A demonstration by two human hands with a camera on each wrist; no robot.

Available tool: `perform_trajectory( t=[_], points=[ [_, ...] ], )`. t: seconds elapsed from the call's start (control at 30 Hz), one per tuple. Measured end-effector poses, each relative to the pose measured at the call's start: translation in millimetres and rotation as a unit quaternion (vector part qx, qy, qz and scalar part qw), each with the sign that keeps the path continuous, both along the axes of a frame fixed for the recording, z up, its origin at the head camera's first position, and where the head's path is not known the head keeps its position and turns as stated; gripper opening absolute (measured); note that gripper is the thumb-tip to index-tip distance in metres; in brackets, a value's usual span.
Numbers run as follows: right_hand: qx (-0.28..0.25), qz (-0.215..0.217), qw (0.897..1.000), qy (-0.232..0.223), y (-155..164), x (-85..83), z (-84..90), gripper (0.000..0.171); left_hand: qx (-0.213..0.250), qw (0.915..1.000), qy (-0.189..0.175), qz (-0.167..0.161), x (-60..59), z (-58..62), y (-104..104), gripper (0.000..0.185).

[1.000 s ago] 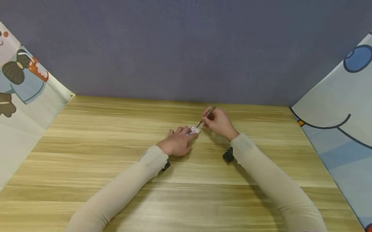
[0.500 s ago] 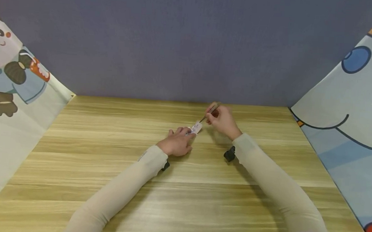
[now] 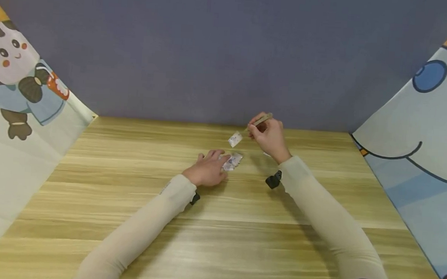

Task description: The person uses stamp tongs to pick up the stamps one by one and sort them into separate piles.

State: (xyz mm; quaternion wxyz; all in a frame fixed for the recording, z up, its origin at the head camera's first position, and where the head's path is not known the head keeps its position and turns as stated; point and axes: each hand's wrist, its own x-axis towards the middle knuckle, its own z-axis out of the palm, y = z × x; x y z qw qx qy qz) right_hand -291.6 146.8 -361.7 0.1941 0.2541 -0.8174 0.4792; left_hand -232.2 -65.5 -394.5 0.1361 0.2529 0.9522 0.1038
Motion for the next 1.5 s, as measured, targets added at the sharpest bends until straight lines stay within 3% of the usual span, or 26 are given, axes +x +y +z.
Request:
perform_trajectory(
  t=[0.17,0.43,0.87,1.17,1.5],
  points=[
    [-0.019,0.008,1.0,-0.005,-11,-6.7,-4.3,0.005,0.008,0.9998,-0.004,0.018,0.3,3.0,-14,0.061],
    [-0.028,0.029,0.999,-0.021,-32,-16.9,-9.4,0.003,-0.017,0.9988,0.002,0.045,-2.8,4.2,-38,0.064],
    [-0.03,0.061,0.996,-0.064,-91,-29.3,-19.3,0.003,-0.023,0.9936,0.004,0.11,-10.4,9.2,-72,0.065],
    [0.014,0.086,0.987,-0.137,-124,-41.5,-33.2,0.004,-0.042,0.9933,-0.017,0.106,-13.6,6.6,-80,0.054],
    [0.038,0.098,0.98,-0.168,-138,-45.9,-44.3,0.006,-0.046,0.9935,-0.031,0.099,-15.7,-4.0,-84,0.05]
  ],
)
